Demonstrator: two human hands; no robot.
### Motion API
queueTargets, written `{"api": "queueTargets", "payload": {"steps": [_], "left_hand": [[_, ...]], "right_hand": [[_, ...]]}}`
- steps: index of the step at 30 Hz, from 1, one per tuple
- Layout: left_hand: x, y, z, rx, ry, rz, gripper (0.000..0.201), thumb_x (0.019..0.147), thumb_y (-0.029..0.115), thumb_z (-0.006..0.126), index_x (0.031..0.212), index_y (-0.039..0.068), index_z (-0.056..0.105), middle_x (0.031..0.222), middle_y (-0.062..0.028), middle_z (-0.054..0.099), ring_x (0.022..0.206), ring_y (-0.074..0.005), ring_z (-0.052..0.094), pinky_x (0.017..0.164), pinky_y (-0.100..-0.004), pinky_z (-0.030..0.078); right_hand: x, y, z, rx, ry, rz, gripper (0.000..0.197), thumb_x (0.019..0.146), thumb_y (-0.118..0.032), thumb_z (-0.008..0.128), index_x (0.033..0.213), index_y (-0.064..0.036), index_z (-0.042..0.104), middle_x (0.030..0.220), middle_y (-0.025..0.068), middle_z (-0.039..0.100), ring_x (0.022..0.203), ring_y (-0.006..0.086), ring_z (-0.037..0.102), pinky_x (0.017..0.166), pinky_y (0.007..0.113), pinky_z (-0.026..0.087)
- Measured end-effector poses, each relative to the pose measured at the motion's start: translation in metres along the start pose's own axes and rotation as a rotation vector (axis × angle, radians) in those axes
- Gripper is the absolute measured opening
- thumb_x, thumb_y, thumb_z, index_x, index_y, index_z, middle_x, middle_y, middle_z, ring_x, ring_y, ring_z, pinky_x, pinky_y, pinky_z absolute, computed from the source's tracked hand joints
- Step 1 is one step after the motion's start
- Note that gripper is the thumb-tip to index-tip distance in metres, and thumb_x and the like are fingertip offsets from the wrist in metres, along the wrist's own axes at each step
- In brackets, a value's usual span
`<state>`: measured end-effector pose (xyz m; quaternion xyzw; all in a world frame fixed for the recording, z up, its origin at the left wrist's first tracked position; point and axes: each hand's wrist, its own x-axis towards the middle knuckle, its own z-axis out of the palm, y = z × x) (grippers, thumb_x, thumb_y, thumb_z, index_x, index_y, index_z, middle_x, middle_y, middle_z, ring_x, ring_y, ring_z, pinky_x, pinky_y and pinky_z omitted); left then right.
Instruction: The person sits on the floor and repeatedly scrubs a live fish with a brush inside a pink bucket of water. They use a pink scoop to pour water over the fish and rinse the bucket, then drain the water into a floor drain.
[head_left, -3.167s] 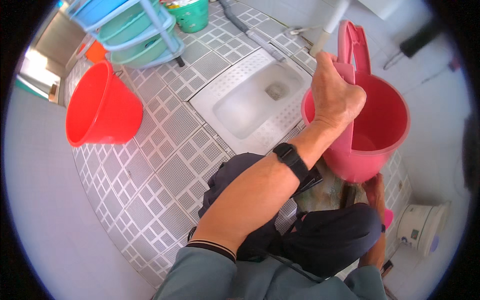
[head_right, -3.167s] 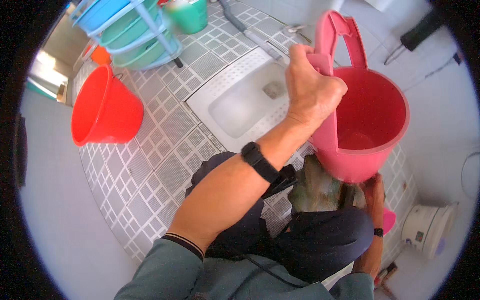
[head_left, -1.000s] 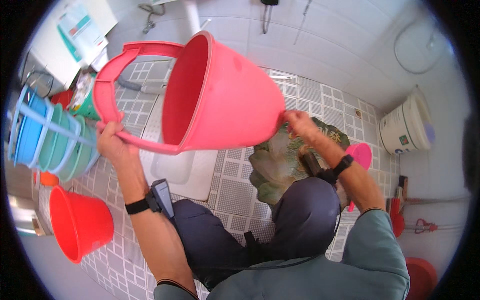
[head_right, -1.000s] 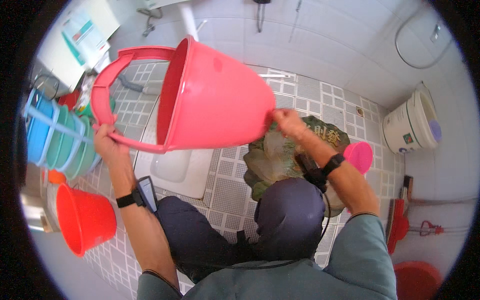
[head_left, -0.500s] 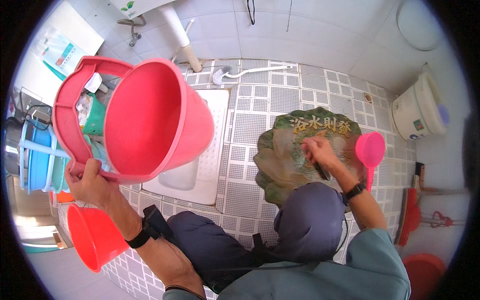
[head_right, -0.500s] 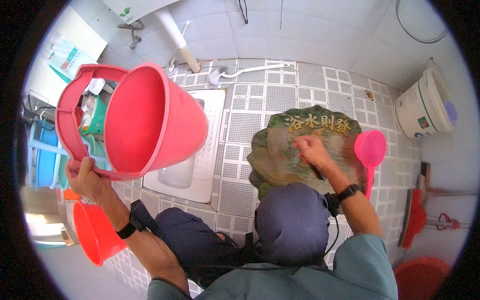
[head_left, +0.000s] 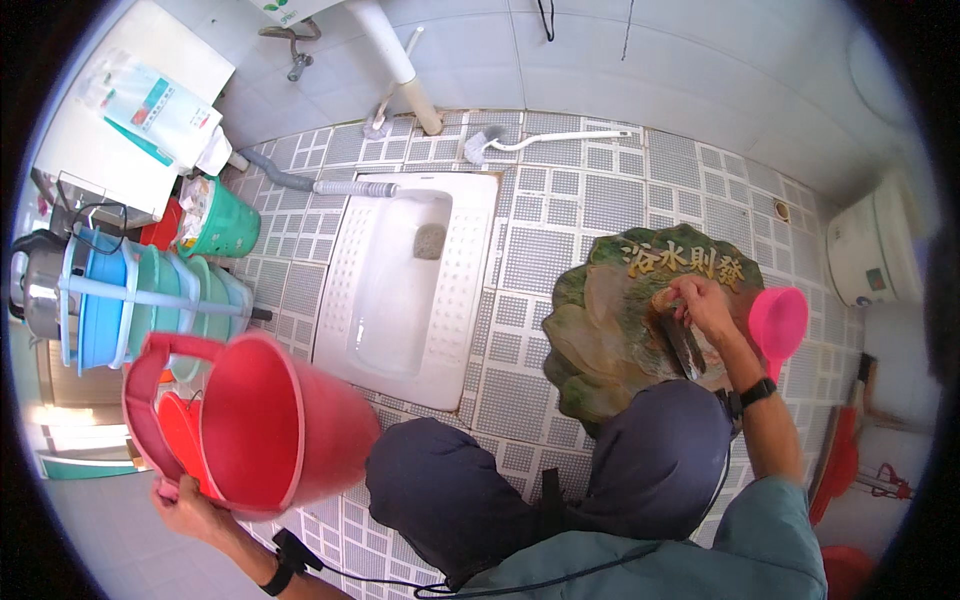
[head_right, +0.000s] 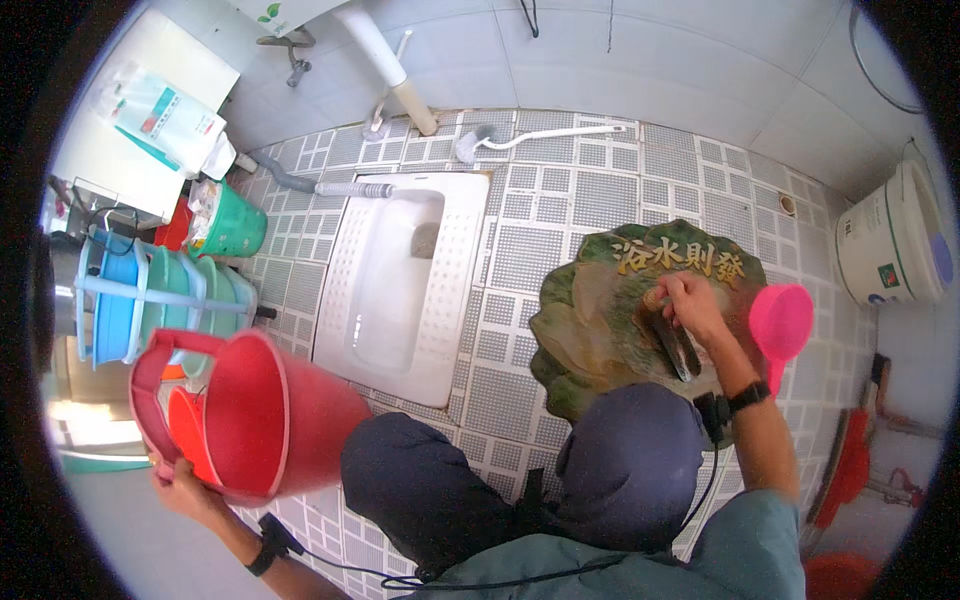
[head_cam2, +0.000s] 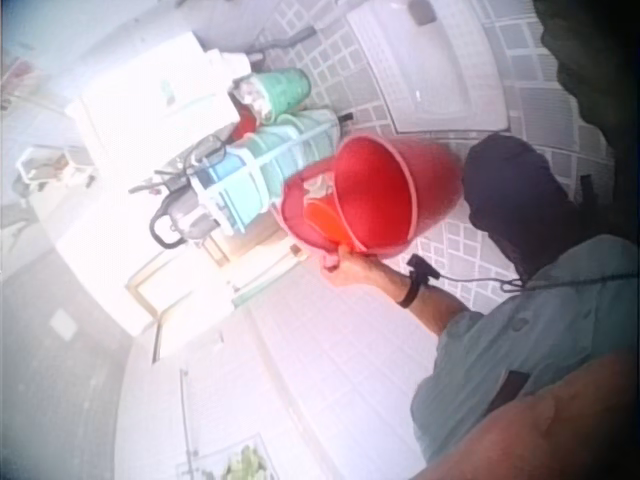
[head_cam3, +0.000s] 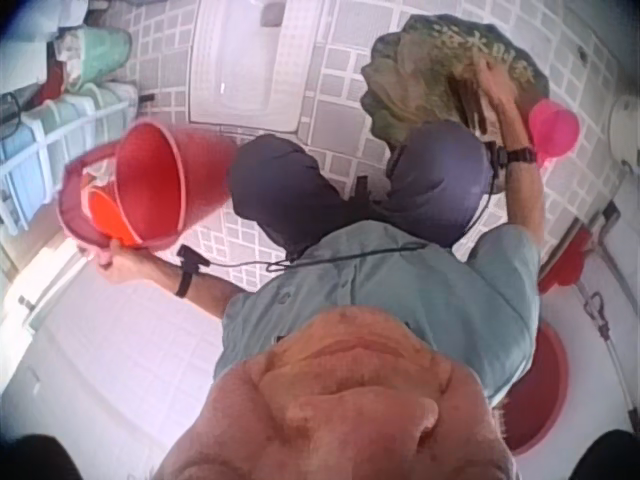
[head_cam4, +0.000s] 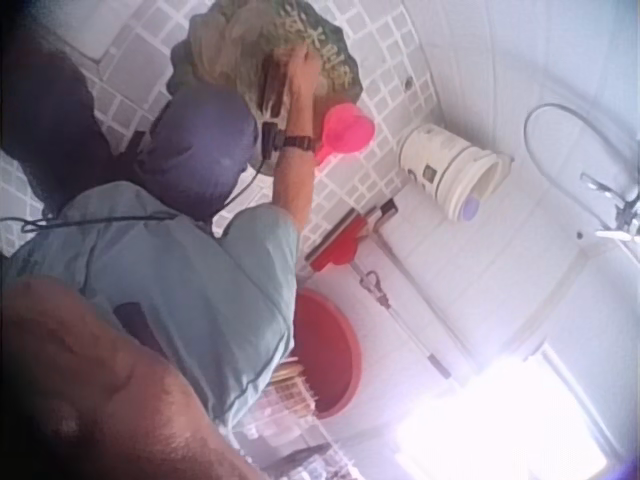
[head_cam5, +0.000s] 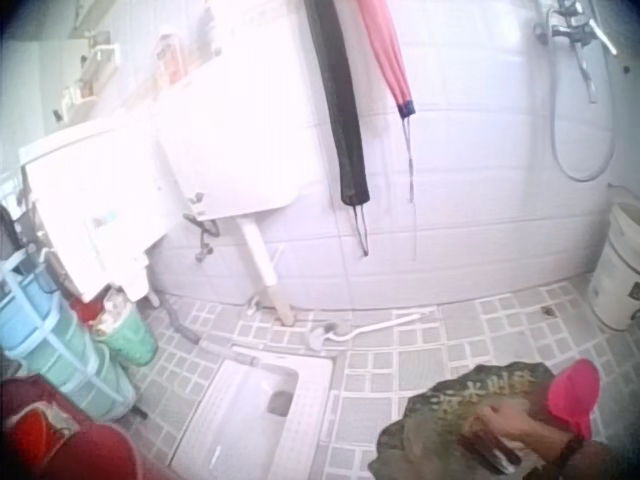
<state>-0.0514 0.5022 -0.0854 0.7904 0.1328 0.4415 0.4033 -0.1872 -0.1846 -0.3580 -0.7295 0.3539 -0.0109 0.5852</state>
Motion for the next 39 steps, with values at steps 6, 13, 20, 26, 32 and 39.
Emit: {"api": "queueTargets", "payload": {"steps": [6,13,20,26,32,39], "left_hand": [[-0.019,-0.014,-0.045,0.345,0.226,-0.068,0.041,0.064,-0.005,0.060,0.105,-0.007,0.057,0.085,-0.0040,0.055,0.071,-0.0157,0.049,0.065,-0.0287,0.043],[-0.022,-0.068,-0.110,0.268,0.244,0.114,0.040,0.071,-0.001,0.057,0.110,-0.008,0.055,0.088,-0.0056,0.051,0.073,-0.0161,0.044,0.066,-0.0289,0.039],[-0.055,-0.088,-0.179,0.351,0.236,-0.122,0.030,0.073,0.004,0.059,0.098,-0.011,0.053,0.084,-0.0170,0.058,0.068,-0.0230,0.056,0.057,-0.0325,0.047],[-0.078,-0.023,-0.145,0.450,0.388,-0.095,0.029,0.064,0.004,0.063,0.081,-0.014,0.047,0.069,-0.0162,0.054,0.045,-0.0206,0.048,0.036,-0.0292,0.042],[-0.069,-0.018,-0.121,0.556,0.320,-0.101,0.019,0.068,0.003,0.060,0.067,-0.012,0.049,0.061,-0.0141,0.053,0.043,-0.0193,0.046,0.035,-0.0294,0.037],[-0.062,-0.017,-0.118,0.464,0.321,-0.205,0.015,0.072,0.002,0.056,0.066,-0.010,0.049,0.059,-0.0113,0.052,0.044,-0.0189,0.044,0.038,-0.0316,0.036]], "right_hand": [[0.074,-0.023,0.013,-0.161,-0.087,-0.097,0.034,0.097,-0.027,0.049,0.097,0.0021,0.066,0.084,0.0055,0.066,0.054,0.0112,0.058,0.043,0.026,0.044],[0.127,-0.060,0.009,-0.363,-0.068,-0.151,0.034,0.094,-0.027,0.049,0.090,0.0026,0.067,0.080,0.0092,0.066,0.055,0.0161,0.062,0.046,0.032,0.049],[0.211,-0.076,0.005,-0.941,0.166,-0.524,0.028,0.088,-0.024,0.053,0.097,-0.0013,0.068,0.101,0.0195,0.068,0.089,0.0360,0.065,0.081,0.044,0.053],[0.250,-0.132,0.053,-1.150,0.023,-0.454,0.045,0.089,-0.018,0.053,0.130,-0.0002,0.051,0.130,0.0219,0.054,0.117,0.0383,0.055,0.100,0.045,0.044],[0.310,-0.122,0.081,-1.234,-0.015,-0.251,0.066,0.089,-0.010,0.050,0.149,-0.0022,0.023,0.156,0.0193,0.023,0.134,0.0382,0.041,0.110,0.044,0.037],[0.328,-0.109,0.103,-1.299,0.007,-0.287,0.066,0.087,-0.010,0.054,0.149,-0.0080,0.029,0.150,0.0182,0.035,0.132,0.0437,0.040,0.108,0.046,0.039]]}}
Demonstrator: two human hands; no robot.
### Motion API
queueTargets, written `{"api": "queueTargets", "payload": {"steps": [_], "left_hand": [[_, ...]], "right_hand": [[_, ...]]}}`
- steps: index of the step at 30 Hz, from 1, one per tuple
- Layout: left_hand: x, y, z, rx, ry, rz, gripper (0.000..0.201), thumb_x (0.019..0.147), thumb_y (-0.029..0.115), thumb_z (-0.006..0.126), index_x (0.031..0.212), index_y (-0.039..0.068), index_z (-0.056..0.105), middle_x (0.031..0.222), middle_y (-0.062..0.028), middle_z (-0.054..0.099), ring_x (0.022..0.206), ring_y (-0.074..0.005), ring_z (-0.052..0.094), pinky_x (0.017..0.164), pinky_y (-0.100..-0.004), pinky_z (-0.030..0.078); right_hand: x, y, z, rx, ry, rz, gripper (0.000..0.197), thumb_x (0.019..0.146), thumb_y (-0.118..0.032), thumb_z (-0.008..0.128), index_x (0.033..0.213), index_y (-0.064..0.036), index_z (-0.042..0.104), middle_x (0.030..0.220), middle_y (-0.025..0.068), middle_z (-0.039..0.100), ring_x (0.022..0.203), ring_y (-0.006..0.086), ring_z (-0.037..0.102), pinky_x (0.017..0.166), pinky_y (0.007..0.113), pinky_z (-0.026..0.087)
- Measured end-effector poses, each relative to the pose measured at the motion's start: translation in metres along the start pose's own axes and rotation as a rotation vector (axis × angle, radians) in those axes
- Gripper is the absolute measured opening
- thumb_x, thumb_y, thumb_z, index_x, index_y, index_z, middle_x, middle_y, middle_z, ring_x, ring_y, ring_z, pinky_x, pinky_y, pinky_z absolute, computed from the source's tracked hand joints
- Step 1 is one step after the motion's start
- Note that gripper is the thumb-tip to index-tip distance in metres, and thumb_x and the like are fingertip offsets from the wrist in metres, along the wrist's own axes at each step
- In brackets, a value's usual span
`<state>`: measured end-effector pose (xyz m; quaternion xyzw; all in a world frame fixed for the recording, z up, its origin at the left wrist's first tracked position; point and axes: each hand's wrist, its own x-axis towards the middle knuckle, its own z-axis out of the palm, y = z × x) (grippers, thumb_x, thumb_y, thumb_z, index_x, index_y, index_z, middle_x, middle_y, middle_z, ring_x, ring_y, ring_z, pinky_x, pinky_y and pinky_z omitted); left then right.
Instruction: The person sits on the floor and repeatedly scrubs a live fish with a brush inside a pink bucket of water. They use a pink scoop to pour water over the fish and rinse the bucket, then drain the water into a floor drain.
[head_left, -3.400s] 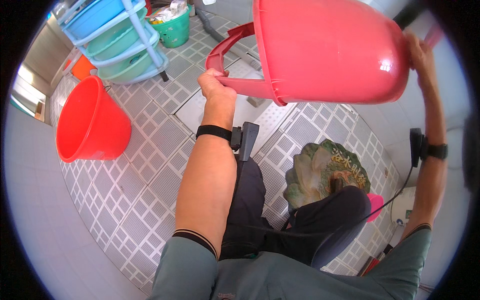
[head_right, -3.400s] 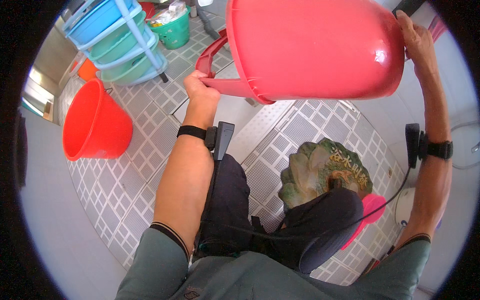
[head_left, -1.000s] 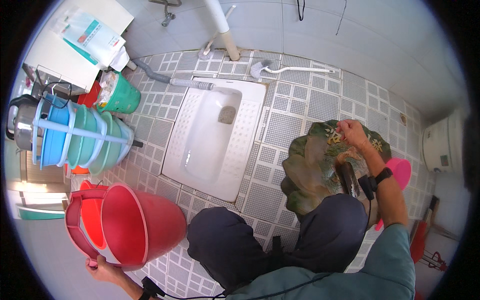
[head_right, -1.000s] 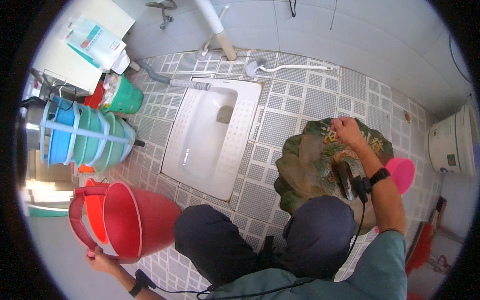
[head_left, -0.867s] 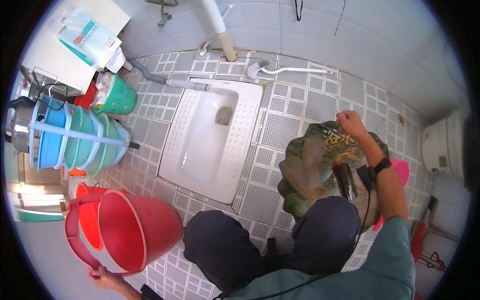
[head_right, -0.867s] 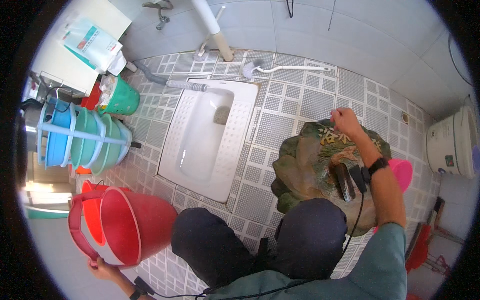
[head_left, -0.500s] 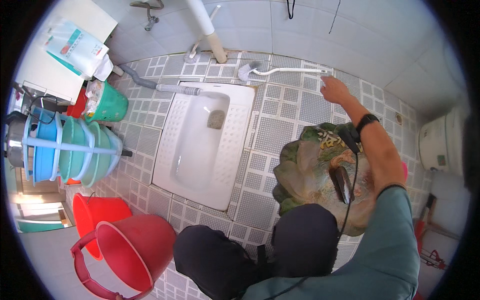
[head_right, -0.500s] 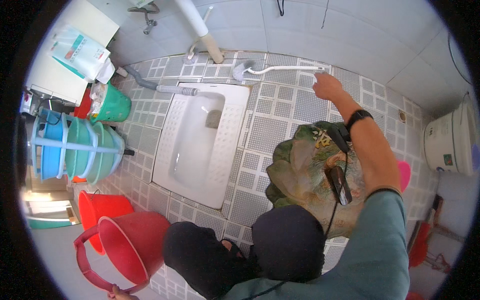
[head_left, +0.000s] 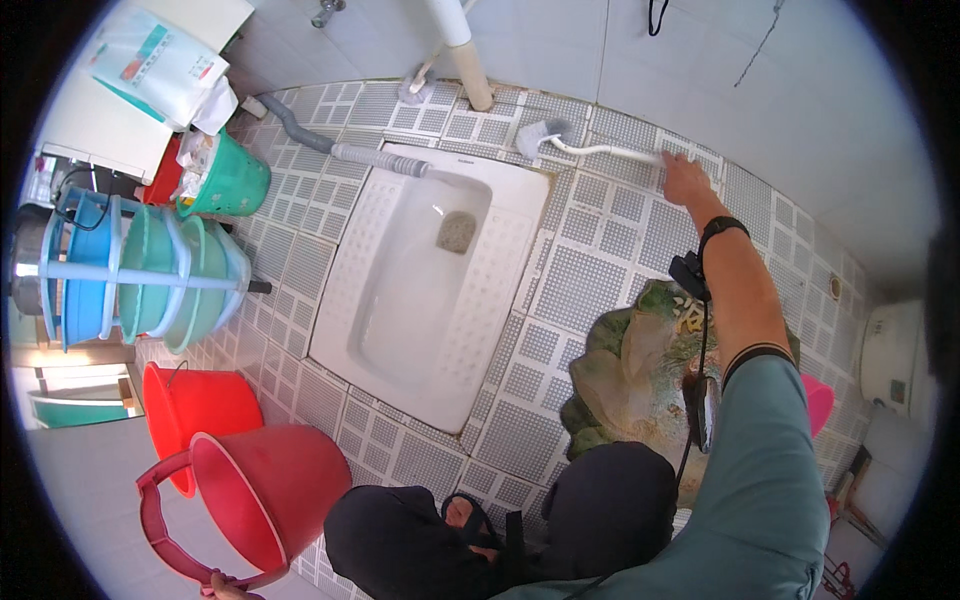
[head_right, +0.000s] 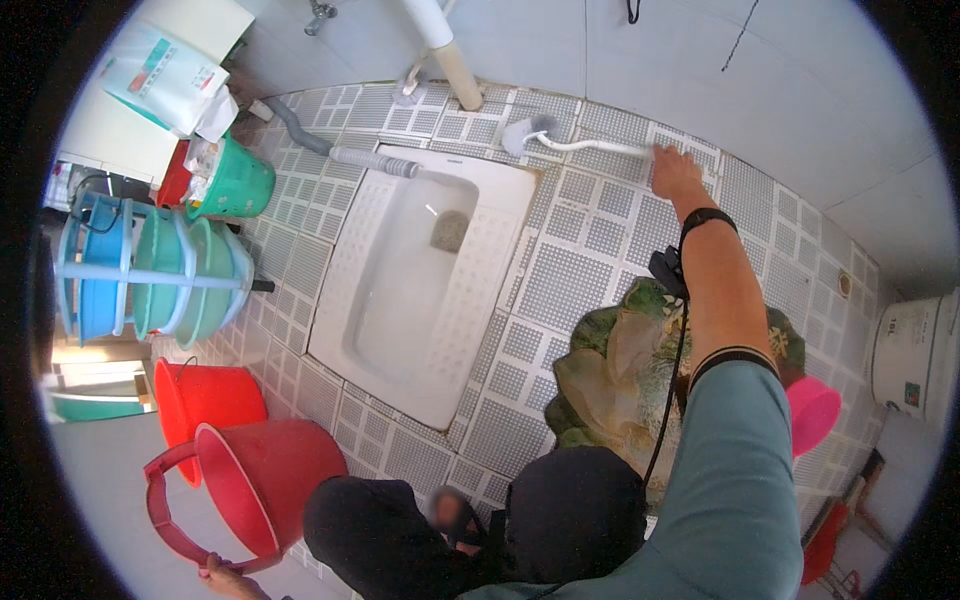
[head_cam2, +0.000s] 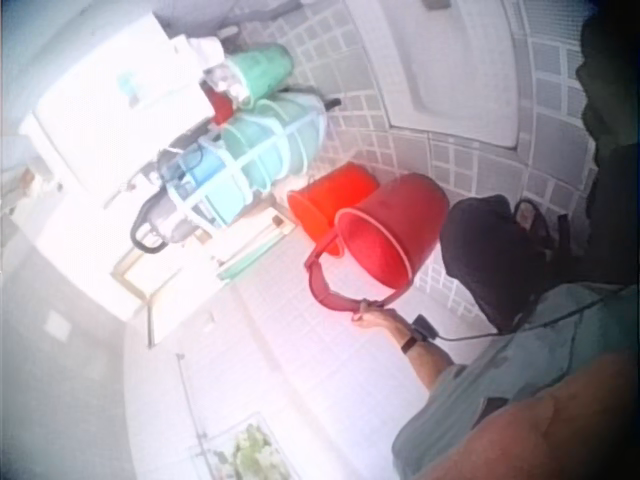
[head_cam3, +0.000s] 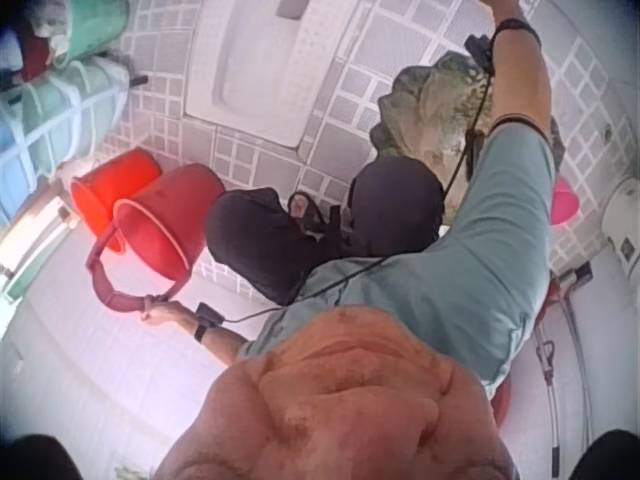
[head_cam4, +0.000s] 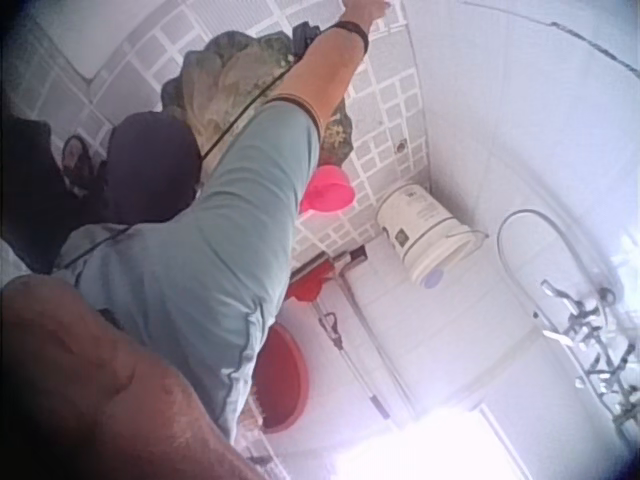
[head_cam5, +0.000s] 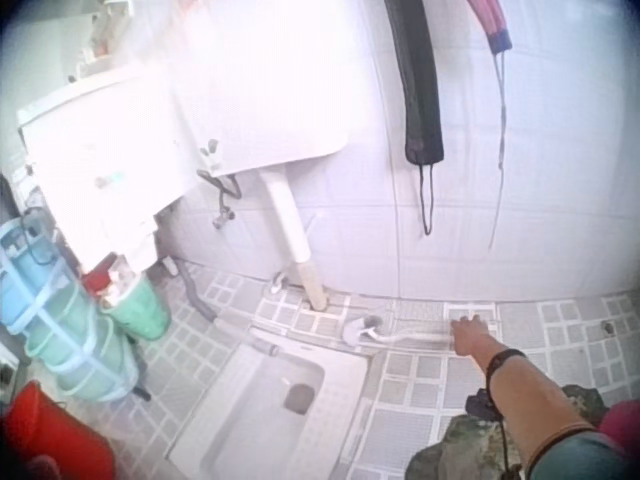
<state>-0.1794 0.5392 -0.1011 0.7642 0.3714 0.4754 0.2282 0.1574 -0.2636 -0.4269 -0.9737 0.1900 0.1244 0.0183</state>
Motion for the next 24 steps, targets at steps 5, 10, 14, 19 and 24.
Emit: {"api": "queueTargets", "payload": {"steps": [5,10,14,19,24], "left_hand": [[-0.010,0.007,0.010,0.062,0.026,-0.045,0.026,0.082,0.011,0.061,0.087,-0.014,0.054,0.073,-0.0187,0.058,0.057,-0.0249,0.053,0.049,-0.0386,0.044],[0.033,-0.031,-0.027,0.505,0.000,0.285,0.073,0.082,0.040,0.076,0.117,-0.017,0.046,0.100,-0.0296,0.061,0.085,-0.0379,0.062,0.074,-0.0481,0.052],[-0.023,0.104,0.020,0.356,-0.033,0.762,0.093,0.082,0.051,0.073,0.136,-0.012,0.031,0.133,-0.0386,0.039,0.120,-0.0420,0.049,0.095,-0.0555,0.045],[-0.113,0.194,0.156,-0.415,-0.619,0.426,0.039,0.077,0.002,0.052,0.114,-0.008,0.056,0.123,-0.0248,0.058,0.112,-0.0309,0.058,0.100,-0.0391,0.045],[-0.184,0.254,0.167,-1.033,-1.413,0.247,0.041,0.075,-0.006,0.055,0.116,-0.005,0.056,0.125,-0.0218,0.058,0.121,-0.0304,0.055,0.109,-0.0412,0.038]], "right_hand": [[-0.004,0.006,0.018,-0.278,0.079,-0.097,0.039,0.088,-0.012,0.058,0.126,-0.0062,0.051,0.115,0.0152,0.061,0.114,0.0401,0.053,0.091,0.049,0.047],[-0.074,0.020,0.030,0.131,0.273,-0.259,0.026,0.090,-0.012,0.055,0.115,-0.0040,0.053,0.103,0.0203,0.062,0.093,0.0398,0.060,0.077,0.049,0.050],[-0.162,0.038,0.026,0.298,0.304,-0.297,0.038,0.093,-0.012,0.053,0.131,-0.0084,0.049,0.085,0.0217,0.062,0.075,0.0404,0.061,0.067,0.049,0.049],[-0.239,0.085,-0.020,0.061,0.026,-0.267,0.047,0.095,-0.015,0.052,0.142,-0.0181,0.045,0.082,0.0211,0.064,0.072,0.0395,0.062,0.064,0.049,0.049],[-0.242,0.094,-0.069,0.104,-0.110,-0.241,0.046,0.094,-0.015,0.051,0.140,-0.0158,0.047,0.073,0.0209,0.061,0.064,0.0371,0.061,0.059,0.048,0.048]]}}
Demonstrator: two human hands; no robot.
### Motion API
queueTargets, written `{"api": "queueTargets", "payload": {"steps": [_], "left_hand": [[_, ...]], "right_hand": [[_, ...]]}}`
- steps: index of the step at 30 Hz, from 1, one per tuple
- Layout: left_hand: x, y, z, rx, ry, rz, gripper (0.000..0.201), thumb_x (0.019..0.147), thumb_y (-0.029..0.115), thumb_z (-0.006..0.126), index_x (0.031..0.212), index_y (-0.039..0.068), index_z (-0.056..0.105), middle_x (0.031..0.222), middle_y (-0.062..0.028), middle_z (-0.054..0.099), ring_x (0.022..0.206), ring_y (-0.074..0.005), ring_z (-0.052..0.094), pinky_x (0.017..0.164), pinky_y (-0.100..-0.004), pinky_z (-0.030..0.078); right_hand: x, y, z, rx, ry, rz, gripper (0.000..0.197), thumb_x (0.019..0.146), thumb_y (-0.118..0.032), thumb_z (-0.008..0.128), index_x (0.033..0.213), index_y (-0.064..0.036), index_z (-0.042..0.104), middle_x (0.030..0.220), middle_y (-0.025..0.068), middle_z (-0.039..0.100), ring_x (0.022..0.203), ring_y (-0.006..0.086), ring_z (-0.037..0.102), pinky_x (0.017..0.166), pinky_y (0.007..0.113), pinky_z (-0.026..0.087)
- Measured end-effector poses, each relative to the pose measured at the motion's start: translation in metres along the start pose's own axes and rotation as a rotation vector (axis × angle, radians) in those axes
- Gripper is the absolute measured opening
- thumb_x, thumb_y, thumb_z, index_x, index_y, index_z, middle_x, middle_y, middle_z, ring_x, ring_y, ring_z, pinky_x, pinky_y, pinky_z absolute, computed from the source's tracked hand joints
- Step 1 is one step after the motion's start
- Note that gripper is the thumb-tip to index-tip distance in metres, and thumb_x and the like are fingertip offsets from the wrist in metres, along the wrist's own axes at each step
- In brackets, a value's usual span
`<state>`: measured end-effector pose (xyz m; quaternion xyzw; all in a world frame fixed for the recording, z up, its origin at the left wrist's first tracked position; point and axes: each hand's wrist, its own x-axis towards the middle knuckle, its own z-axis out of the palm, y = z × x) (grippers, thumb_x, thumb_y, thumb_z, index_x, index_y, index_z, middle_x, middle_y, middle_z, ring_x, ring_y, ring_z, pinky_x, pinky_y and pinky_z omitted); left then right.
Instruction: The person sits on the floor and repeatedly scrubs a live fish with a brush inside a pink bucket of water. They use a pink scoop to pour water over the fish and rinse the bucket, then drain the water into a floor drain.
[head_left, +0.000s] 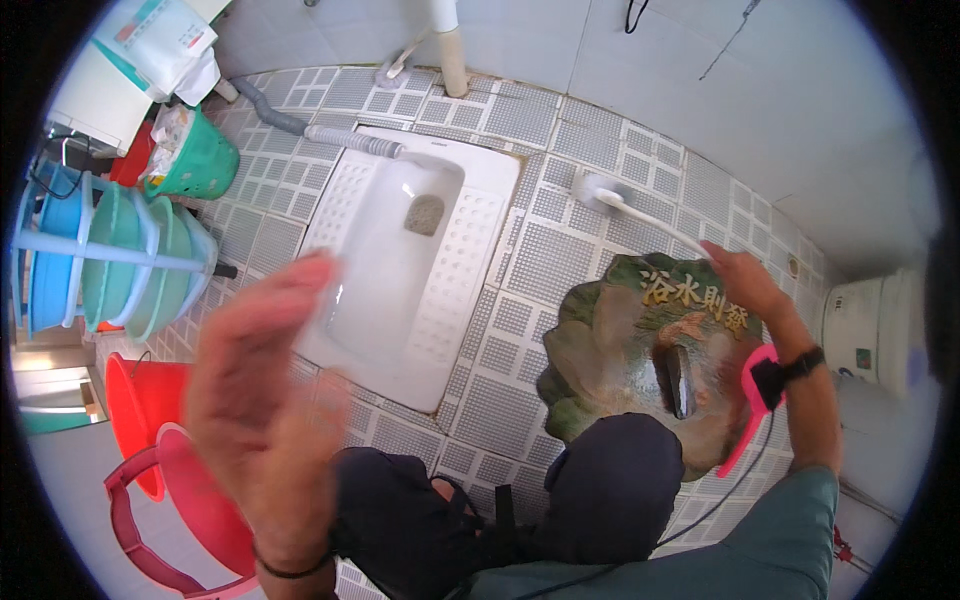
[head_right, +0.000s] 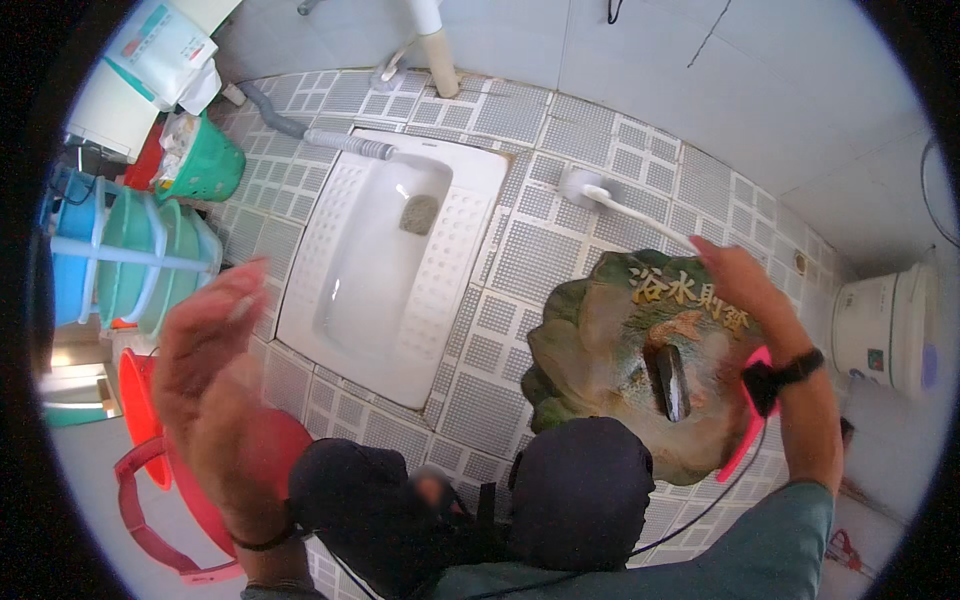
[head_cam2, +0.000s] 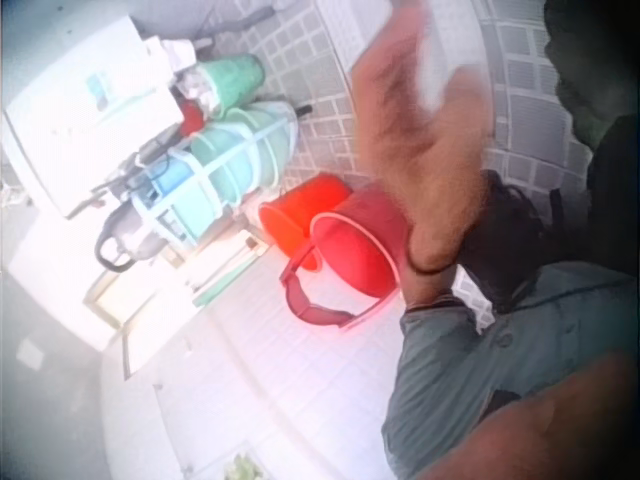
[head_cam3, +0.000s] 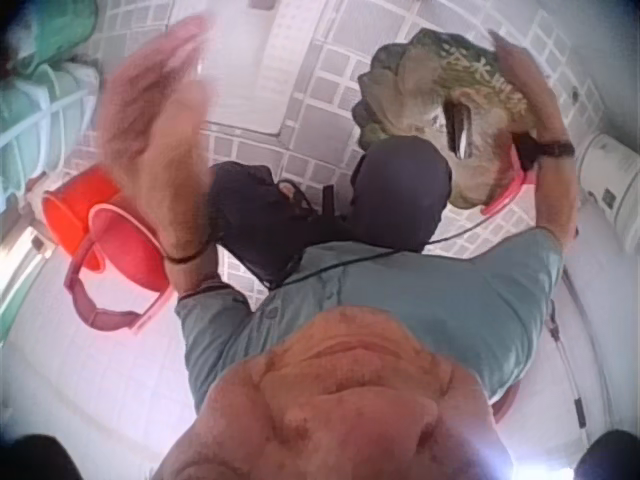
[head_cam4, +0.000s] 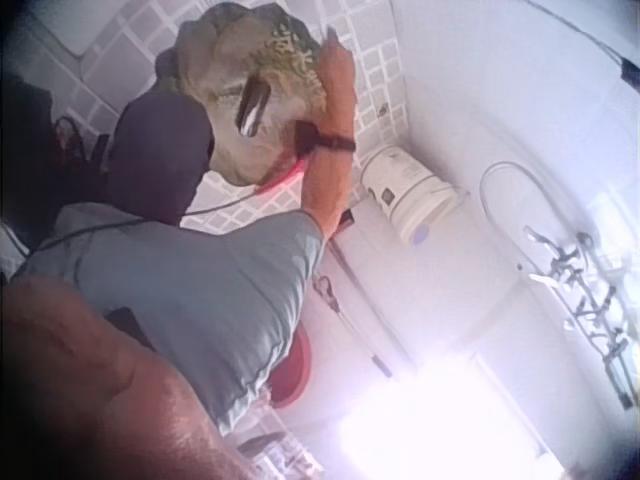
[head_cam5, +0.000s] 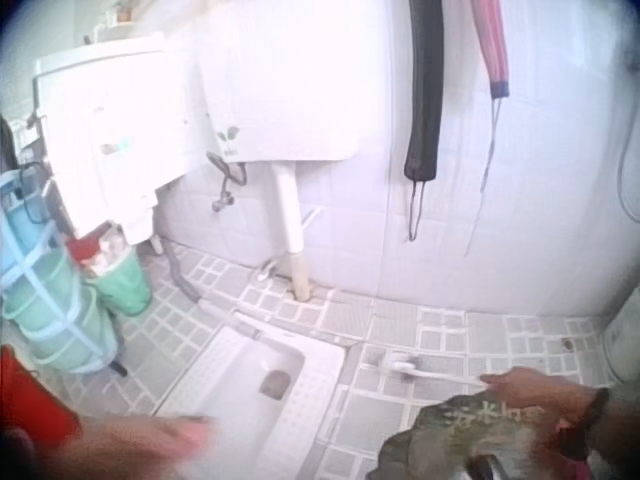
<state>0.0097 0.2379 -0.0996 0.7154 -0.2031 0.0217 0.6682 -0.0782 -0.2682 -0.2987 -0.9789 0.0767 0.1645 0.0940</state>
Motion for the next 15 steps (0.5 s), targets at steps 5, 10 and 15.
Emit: {"api": "queueTargets", "payload": {"steps": [5,10,15], "left_hand": [[-0.010,-0.040,0.061,-0.329,-0.020,-0.281,0.032,0.079,-0.008,0.058,0.111,-0.003,0.057,0.117,-0.0172,0.062,0.115,-0.0236,0.058,0.105,-0.0392,0.040],[-0.011,-0.042,0.039,-0.334,-0.001,-0.395,0.028,0.081,-0.009,0.058,0.108,-0.003,0.058,0.114,-0.0144,0.063,0.110,-0.0173,0.058,0.102,-0.0370,0.041],[-0.007,-0.030,0.015,-0.385,0.123,-0.373,0.026,0.081,-0.010,0.057,0.107,-0.004,0.059,0.111,-0.0141,0.064,0.103,-0.0143,0.058,0.091,-0.0308,0.044]], "right_hand": [[0.083,-0.113,0.002,-0.063,-0.132,-0.076,0.041,0.091,-0.006,0.049,0.132,-0.0121,0.049,0.086,0.0195,0.065,0.077,0.0383,0.063,0.063,0.048,0.050],[0.086,-0.091,0.009,-0.071,0.035,-0.161,0.037,0.092,-0.007,0.050,0.129,-0.0117,0.050,0.087,0.0200,0.065,0.081,0.0396,0.064,0.066,0.052,0.049],[0.027,-0.052,-0.004,-0.123,-0.105,0.039,0.045,0.090,-0.007,0.054,0.134,-0.0140,0.047,0.084,0.0207,0.064,0.079,0.0395,0.064,0.065,0.052,0.050]]}}
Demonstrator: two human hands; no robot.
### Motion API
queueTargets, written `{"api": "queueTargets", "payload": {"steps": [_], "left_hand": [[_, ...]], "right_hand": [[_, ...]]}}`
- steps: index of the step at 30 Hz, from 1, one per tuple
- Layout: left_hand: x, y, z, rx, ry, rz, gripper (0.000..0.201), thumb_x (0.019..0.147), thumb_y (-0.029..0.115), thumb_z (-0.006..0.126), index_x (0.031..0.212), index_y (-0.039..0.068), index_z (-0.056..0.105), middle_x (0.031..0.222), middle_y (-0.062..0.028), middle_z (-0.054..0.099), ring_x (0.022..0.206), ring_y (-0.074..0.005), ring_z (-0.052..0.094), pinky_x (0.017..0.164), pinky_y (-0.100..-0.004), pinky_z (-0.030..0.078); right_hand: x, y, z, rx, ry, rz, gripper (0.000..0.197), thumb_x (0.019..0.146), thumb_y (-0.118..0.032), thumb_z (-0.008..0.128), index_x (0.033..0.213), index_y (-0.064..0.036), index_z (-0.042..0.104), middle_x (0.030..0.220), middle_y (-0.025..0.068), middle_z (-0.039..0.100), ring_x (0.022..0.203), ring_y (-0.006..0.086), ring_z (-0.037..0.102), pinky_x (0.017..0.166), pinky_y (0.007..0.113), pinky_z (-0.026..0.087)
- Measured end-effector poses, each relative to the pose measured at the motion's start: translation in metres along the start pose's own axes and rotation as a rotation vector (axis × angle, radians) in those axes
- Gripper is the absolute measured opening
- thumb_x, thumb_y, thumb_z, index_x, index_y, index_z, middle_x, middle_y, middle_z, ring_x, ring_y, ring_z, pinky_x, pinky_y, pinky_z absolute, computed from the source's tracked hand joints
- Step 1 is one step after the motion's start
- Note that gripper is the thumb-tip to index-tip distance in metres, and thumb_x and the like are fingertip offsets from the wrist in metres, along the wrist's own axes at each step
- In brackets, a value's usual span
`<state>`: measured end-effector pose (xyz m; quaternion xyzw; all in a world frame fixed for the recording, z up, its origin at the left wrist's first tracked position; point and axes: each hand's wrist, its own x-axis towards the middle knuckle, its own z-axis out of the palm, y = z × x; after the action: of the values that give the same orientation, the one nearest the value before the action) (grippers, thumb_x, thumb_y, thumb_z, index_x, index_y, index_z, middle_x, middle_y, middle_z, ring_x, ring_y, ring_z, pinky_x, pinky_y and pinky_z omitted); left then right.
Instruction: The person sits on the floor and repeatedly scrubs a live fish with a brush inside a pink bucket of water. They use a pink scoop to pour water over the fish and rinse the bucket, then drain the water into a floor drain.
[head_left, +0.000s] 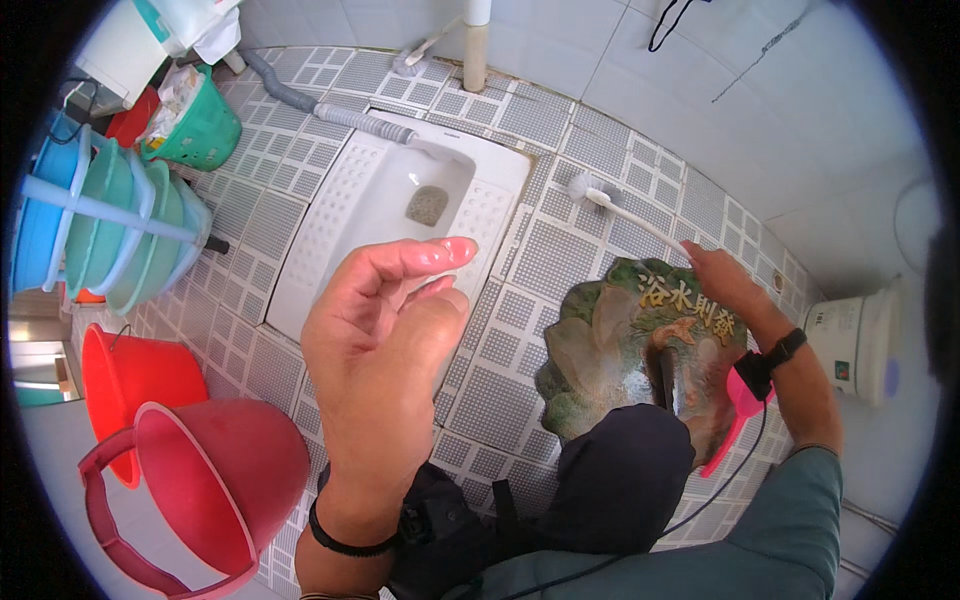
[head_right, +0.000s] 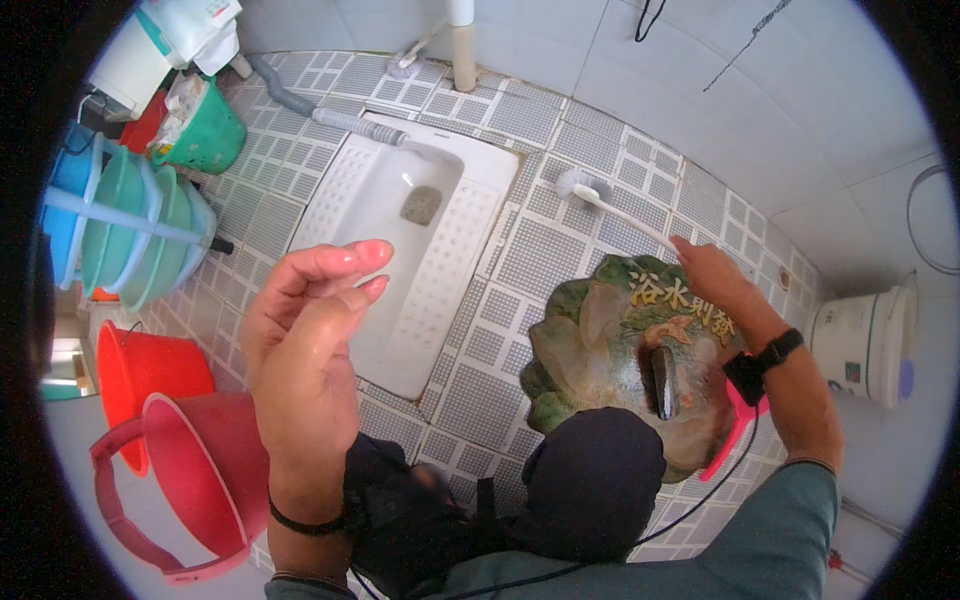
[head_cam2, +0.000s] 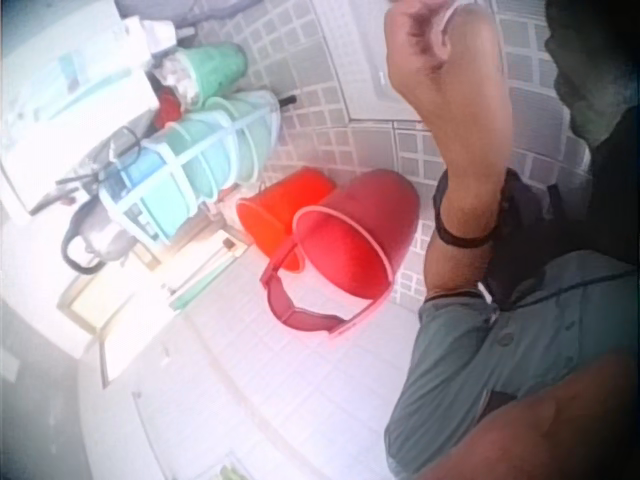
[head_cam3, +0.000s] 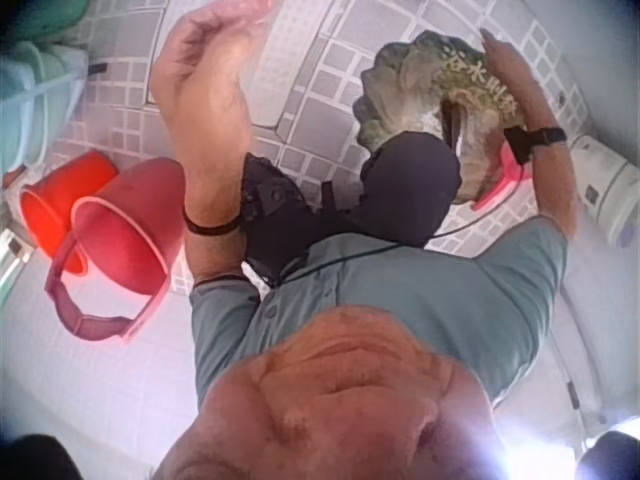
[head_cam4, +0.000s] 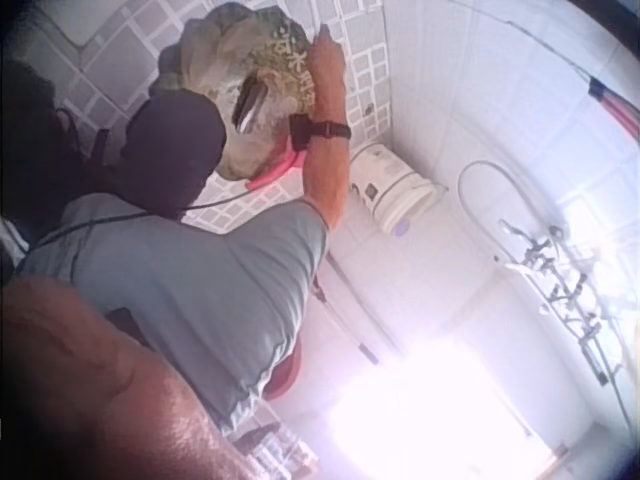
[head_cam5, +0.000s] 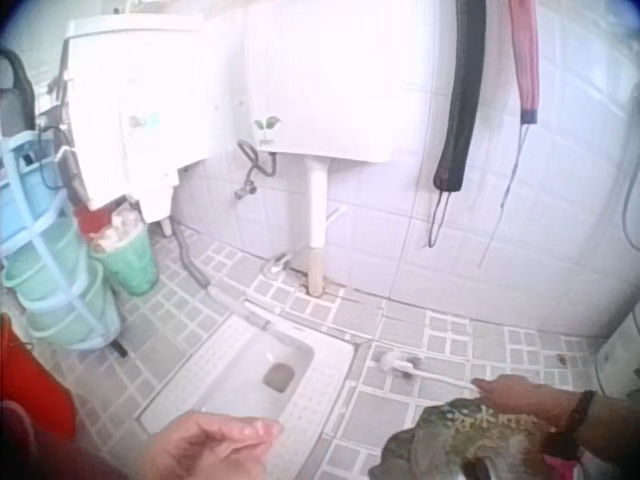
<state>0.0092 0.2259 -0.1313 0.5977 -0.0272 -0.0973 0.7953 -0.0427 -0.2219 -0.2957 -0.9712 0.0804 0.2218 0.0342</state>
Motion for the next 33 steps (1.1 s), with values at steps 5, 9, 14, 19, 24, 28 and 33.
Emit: {"api": "queueTargets", "payload": {"steps": [5,9,14,19,24,28,33], "left_hand": [[0.009,-0.011,0.010,-0.122,-0.024,-0.052,0.024,0.082,-0.008,0.057,0.105,-0.004,0.060,0.109,-0.0139,0.065,0.095,-0.0124,0.059,0.080,-0.0252,0.045],[0.007,-0.007,0.005,-0.123,-0.004,-0.075,0.019,0.084,-0.002,0.056,0.103,-0.004,0.062,0.108,-0.0161,0.066,0.099,-0.0183,0.061,0.087,-0.0307,0.046],[0.005,0.010,-0.007,-0.140,0.099,0.045,0.019,0.087,0.006,0.055,0.103,-0.003,0.062,0.106,-0.0182,0.067,0.104,-0.0253,0.063,0.094,-0.0370,0.045],[0.018,-0.015,0.012,-0.137,0.017,0.009,0.019,0.086,0.007,0.057,0.102,-0.002,0.062,0.104,-0.0167,0.068,0.103,-0.0246,0.063,0.093,-0.0364,0.046],[0.014,-0.005,-0.001,-0.103,0.061,0.020,0.018,0.085,0.006,0.058,0.101,-0.001,0.062,0.103,-0.0155,0.068,0.103,-0.0246,0.064,0.093,-0.0368,0.046],[0.024,-0.009,-0.003,-0.163,0.098,0.018,0.018,0.085,0.006,0.057,0.101,0.000,0.061,0.102,-0.0152,0.068,0.102,-0.0256,0.064,0.094,-0.0379,0.046],[0.021,-0.006,-0.003,-0.096,0.108,-0.022,0.018,0.085,0.006,0.056,0.102,0.000,0.061,0.102,-0.0156,0.068,0.102,-0.0264,0.064,0.094,-0.0388,0.045]], "right_hand": [[0.045,-0.042,0.016,-0.108,0.085,-0.049,0.045,0.093,-0.012,0.053,0.136,-0.0132,0.043,0.079,0.0206,0.063,0.072,0.0397,0.063,0.062,0.051,0.049],[0.029,-0.051,-0.001,-0.097,-0.030,0.026,0.051,0.090,-0.013,0.059,0.138,-0.0137,0.041,0.086,0.0189,0.064,0.078,0.0377,0.065,0.062,0.049,0.052],[-0.009,-0.023,-0.008,-0.242,-0.062,0.068,0.048,0.093,-0.013,0.053,0.138,-0.0131,0.040,0.087,0.0181,0.065,0.079,0.0359,0.066,0.062,0.049,0.052],[0.043,-0.064,0.017,-0.192,0.075,-0.023,0.053,0.091,-0.010,0.052,0.142,-0.0146,0.037,0.088,0.0202,0.065,0.080,0.0385,0.065,0.065,0.049,0.051],[0.004,-0.036,0.007,-0.139,0.015,-0.019,0.055,0.091,-0.010,0.052,0.144,-0.0123,0.035,0.084,0.0196,0.064,0.076,0.0384,0.065,0.062,0.049,0.051],[-0.047,0.019,0.019,-0.260,-0.050,0.100,0.063,0.089,-0.010,0.055,0.147,-0.0130,0.030,0.080,0.0184,0.063,0.071,0.0366,0.065,0.060,0.050,0.051],[-0.072,-0.044,0.038,-0.242,-0.151,-0.021,0.068,0.088,-0.009,0.054,0.149,-0.0146,0.026,0.078,0.0180,0.063,0.071,0.0364,0.065,0.060,0.048,0.052]]}}
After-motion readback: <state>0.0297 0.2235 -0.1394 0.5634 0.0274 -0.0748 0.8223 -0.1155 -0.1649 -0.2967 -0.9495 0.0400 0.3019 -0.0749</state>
